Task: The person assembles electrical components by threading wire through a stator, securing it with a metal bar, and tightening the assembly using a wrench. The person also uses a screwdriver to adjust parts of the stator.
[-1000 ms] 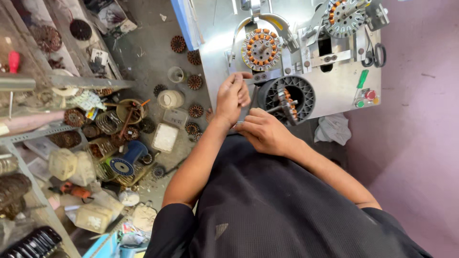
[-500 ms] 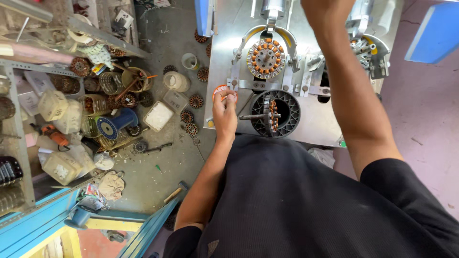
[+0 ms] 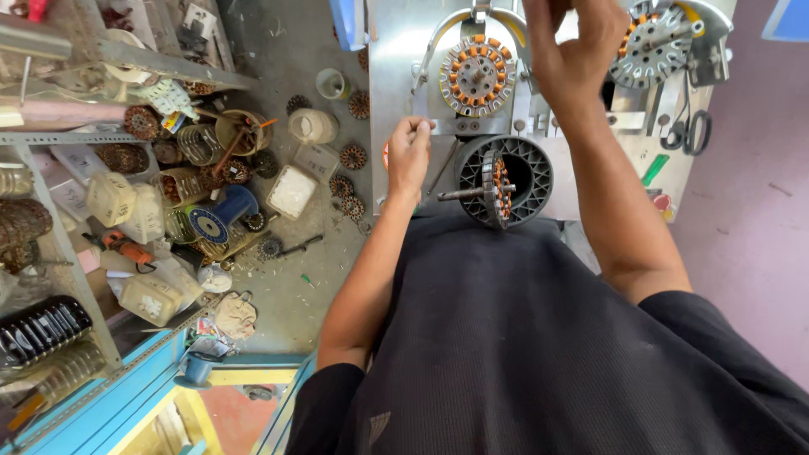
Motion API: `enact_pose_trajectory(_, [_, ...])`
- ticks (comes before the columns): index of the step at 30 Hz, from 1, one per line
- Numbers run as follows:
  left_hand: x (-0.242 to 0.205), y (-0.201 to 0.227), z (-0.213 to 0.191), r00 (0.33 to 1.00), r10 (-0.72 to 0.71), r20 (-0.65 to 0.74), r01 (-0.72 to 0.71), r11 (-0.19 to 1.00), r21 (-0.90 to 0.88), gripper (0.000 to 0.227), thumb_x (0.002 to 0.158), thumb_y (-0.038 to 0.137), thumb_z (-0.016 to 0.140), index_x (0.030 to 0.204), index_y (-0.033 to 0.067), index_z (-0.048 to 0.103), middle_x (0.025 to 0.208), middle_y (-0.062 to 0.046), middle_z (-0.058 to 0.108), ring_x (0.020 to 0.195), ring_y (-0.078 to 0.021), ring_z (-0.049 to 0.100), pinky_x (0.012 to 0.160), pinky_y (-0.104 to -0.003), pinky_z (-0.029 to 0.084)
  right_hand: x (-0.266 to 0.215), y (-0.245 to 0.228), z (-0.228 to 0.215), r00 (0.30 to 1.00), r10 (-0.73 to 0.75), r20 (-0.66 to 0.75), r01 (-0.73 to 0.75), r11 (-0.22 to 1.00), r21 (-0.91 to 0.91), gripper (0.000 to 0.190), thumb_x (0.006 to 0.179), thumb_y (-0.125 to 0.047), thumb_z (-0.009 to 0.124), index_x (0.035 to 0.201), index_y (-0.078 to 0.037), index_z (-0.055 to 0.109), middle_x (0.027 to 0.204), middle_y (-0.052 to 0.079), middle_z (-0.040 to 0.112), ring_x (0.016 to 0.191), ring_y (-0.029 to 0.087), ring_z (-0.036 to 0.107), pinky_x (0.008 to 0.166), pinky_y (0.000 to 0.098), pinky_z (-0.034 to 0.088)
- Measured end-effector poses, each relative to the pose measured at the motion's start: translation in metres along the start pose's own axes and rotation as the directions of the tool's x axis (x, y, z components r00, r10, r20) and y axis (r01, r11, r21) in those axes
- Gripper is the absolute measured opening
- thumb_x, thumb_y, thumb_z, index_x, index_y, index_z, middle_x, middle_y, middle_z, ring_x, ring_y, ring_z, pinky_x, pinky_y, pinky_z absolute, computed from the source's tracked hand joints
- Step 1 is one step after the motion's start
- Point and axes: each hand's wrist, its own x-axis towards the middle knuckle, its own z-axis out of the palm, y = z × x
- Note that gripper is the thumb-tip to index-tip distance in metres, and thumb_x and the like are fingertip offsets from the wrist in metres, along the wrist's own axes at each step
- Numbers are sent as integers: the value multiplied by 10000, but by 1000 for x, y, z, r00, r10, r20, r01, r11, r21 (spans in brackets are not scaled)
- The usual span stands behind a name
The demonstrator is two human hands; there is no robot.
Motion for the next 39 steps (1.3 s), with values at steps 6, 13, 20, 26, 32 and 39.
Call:
enact_pose_trajectory(6, [32, -10, 11, 992, -64, 109, 51, 991, 124, 167, 1011, 184, 584, 990, 45, 674, 663, 59, 508, 549, -21, 410, 473, -220, 312, -100, -22, -52, 747, 645, 161, -657, 754, 23, 97, 1069, -54, 772, 1038, 19, 717, 852, 48, 726, 731, 61, 643, 645, 216, 472])
enact_pose_trajectory(13, [37, -41, 27, 992, 27, 121, -47, 986, 161, 148, 958, 130, 711, 998, 5, 642, 760, 13, 604, 671, -61, 526, 601, -232, 432, -107, -17, -57, 446, 807, 388, -815, 545, -197, 250, 981, -109, 737, 1205, 2, 728, 878, 103, 764, 670, 119, 631, 614, 255, 499])
enact_pose_trajectory(20, [49, -39, 22, 932, -287, 222, 328, 928, -178, 390, 883, 96, 694, 1224, 25, 519, 1093, -90, 651, 934, -171, 652, 745, -335, 558, -116, 15, -28, 535, 546, 644, -719, 695, 7, 636, 1066, -67, 633, 1635, 13, 358, 1286, 235, 697, 1197, 327, 675, 992, 417, 526])
enact_pose_trajectory(26, [52, -32, 15, 923, -262, 284, 292, 954, -69, 435, 887, 68, 681, 1288, 33, 515, 1219, -116, 640, 1064, -209, 652, 829, -355, 562, -94, -4, -20, 451, 696, 558, -605, 698, -383, 594, 1015, -108, 689, 1538, 26, 441, 1180, 272, 688, 1062, 451, 659, 885, 489, 520])
enact_pose_trajectory(32, [57, -33, 20, 795, -285, 535, 477, 838, -264, 605, 894, 7, 680, 1455, 49, 459, 1364, -136, 601, 1238, -269, 595, 1009, -427, 507, -47, -33, -21, 813, 505, 290, -328, 809, -487, 165, 1040, -63, 719, 1200, -23, 709, 1047, 141, 665, 961, 351, 641, 820, 463, 499])
enact_pose_trajectory(39, [79, -63, 57, 727, -132, 674, 643, 475, -600, 723, 887, -51, 715, 1543, 22, 419, 1540, -115, 521, 1489, -281, 434, 1364, -501, 210, -41, 4, -6, 791, 416, 448, -20, 750, -661, 113, 940, -155, 717, 1007, -67, 695, 1007, 167, 593, 1046, 357, 553, 922, 486, 388])
